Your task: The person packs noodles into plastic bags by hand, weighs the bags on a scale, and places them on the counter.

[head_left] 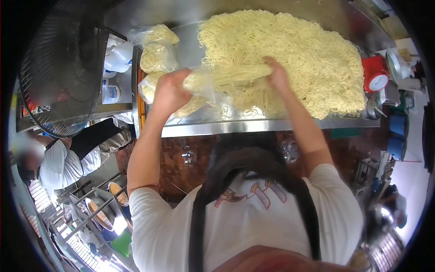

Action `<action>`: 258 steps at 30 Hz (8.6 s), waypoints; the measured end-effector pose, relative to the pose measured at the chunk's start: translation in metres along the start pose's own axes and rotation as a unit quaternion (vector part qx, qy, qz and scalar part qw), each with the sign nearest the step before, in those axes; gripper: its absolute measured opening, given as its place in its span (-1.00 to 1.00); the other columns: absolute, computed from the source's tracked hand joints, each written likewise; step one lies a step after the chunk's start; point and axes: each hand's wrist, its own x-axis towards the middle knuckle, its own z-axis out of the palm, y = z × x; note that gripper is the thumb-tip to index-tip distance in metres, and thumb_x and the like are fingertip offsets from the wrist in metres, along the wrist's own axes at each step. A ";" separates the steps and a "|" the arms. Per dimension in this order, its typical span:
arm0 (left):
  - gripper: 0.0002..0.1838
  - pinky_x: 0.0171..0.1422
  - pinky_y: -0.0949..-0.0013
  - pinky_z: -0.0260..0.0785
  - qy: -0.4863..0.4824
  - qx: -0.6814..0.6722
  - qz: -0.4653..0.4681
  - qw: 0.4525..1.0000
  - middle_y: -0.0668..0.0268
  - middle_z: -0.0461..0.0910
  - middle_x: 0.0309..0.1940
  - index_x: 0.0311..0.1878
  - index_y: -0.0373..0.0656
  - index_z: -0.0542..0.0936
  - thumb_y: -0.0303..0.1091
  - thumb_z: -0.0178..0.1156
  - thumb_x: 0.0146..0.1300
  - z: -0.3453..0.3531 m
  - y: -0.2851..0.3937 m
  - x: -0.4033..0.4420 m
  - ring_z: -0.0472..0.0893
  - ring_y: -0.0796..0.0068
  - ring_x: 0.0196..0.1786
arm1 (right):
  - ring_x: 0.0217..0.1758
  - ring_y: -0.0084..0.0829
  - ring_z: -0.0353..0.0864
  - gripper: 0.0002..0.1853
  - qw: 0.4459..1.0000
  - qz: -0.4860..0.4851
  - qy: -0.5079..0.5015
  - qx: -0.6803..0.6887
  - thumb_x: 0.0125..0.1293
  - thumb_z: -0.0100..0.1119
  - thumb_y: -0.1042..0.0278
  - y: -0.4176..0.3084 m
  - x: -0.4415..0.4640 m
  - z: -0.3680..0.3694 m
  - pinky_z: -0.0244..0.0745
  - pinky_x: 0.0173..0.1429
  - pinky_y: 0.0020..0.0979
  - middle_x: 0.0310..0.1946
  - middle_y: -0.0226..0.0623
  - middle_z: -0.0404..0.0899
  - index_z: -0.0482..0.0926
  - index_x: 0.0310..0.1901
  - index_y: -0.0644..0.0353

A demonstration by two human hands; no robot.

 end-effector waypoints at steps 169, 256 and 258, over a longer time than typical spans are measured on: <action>-0.91 -0.35 0.37 0.35 0.288 -0.538 -0.351 0.710 0.32 0.54 -0.46 -0.12 -0.19 0.47 -0.47 -0.03 0.42 0.179 -0.025 -0.059 0.51 0.52 -0.42 | -0.15 0.07 0.65 -0.65 0.906 -0.186 -0.349 -0.150 0.35 0.17 0.17 -0.058 -0.056 0.110 0.51 -0.08 -0.07 -0.24 0.17 0.64 0.56 -0.15 0.38; -0.83 -0.03 0.21 0.49 0.129 -0.264 -0.219 0.930 0.09 0.71 -0.26 -0.16 -0.17 0.69 -0.29 0.30 0.29 0.166 0.054 -0.083 0.68 0.20 -0.20 | -0.61 -0.52 0.50 -0.76 0.960 0.005 -0.256 0.116 0.50 -0.01 0.35 -0.004 -0.146 -0.046 0.40 -0.51 -0.43 -0.60 -0.34 0.53 0.64 0.00 0.20; -0.84 -0.03 0.20 0.49 0.141 -0.282 -0.172 0.933 0.07 0.71 -0.27 -0.20 -0.19 0.70 -0.32 0.23 0.34 0.148 0.037 -0.053 0.68 0.12 -0.18 | -0.63 -0.48 0.47 -0.72 0.973 -0.065 -0.220 0.034 0.53 -0.03 0.24 -0.007 -0.130 -0.020 0.40 -0.49 -0.35 -0.64 -0.32 0.50 0.62 -0.14 0.24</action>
